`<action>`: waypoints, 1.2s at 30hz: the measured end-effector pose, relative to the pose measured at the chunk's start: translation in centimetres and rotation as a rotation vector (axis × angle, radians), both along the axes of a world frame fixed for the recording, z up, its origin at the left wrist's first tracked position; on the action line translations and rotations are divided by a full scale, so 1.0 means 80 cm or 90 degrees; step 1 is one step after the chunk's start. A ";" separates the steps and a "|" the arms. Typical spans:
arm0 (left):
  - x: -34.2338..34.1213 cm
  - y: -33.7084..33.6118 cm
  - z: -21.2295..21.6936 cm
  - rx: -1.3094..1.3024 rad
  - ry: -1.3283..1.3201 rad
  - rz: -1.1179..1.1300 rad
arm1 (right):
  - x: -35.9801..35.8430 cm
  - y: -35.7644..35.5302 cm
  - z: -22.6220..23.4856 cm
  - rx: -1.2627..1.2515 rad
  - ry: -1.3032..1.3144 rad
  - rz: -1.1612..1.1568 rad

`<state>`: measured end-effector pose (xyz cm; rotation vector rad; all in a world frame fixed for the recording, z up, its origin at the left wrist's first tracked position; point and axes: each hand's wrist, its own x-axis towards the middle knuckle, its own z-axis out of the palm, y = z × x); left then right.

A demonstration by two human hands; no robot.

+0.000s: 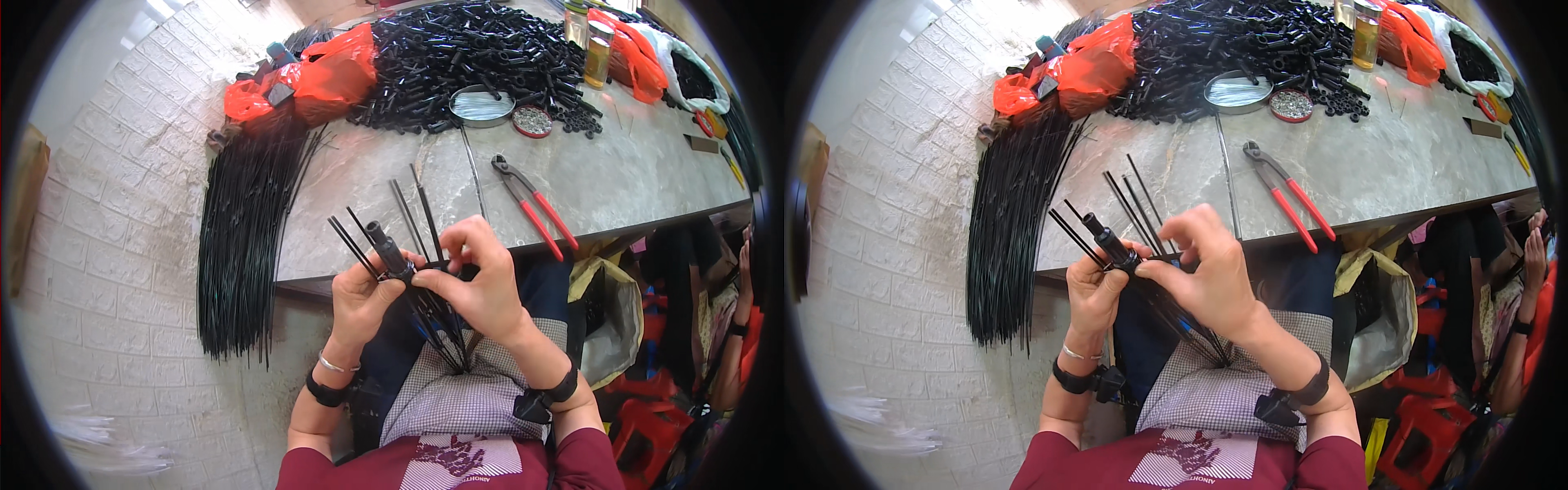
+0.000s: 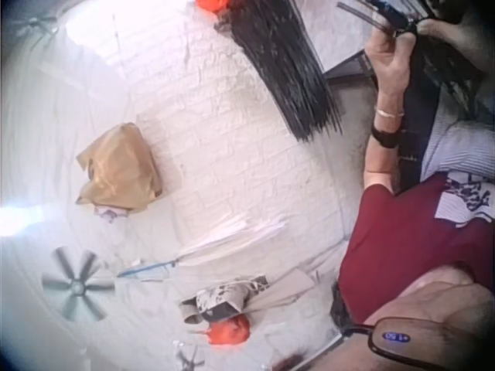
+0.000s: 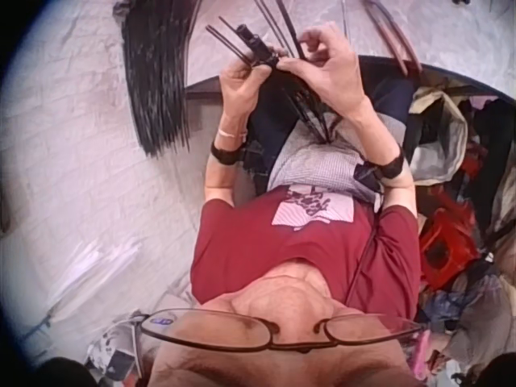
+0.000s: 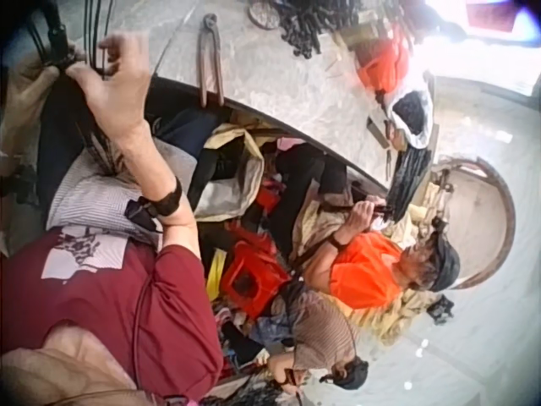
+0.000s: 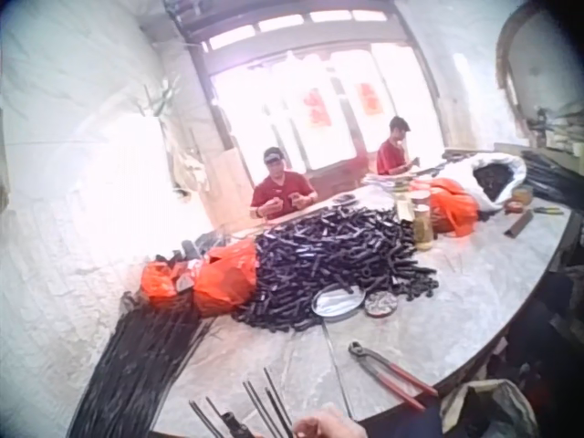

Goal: Assembling and capping metal umbrella ribs at a factory workstation.

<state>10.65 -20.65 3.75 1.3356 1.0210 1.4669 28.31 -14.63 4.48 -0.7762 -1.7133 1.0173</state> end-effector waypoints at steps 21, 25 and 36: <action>0.006 0.014 0.008 0.101 0.042 -0.089 | -0.006 0.035 -0.065 -0.497 0.170 0.779; 0.010 0.023 -0.001 0.174 0.014 -0.164 | 0.008 0.036 -0.054 -0.509 0.216 0.809; 0.057 0.015 -0.005 0.002 -0.048 0.124 | 0.025 0.006 -0.030 -0.327 0.264 0.244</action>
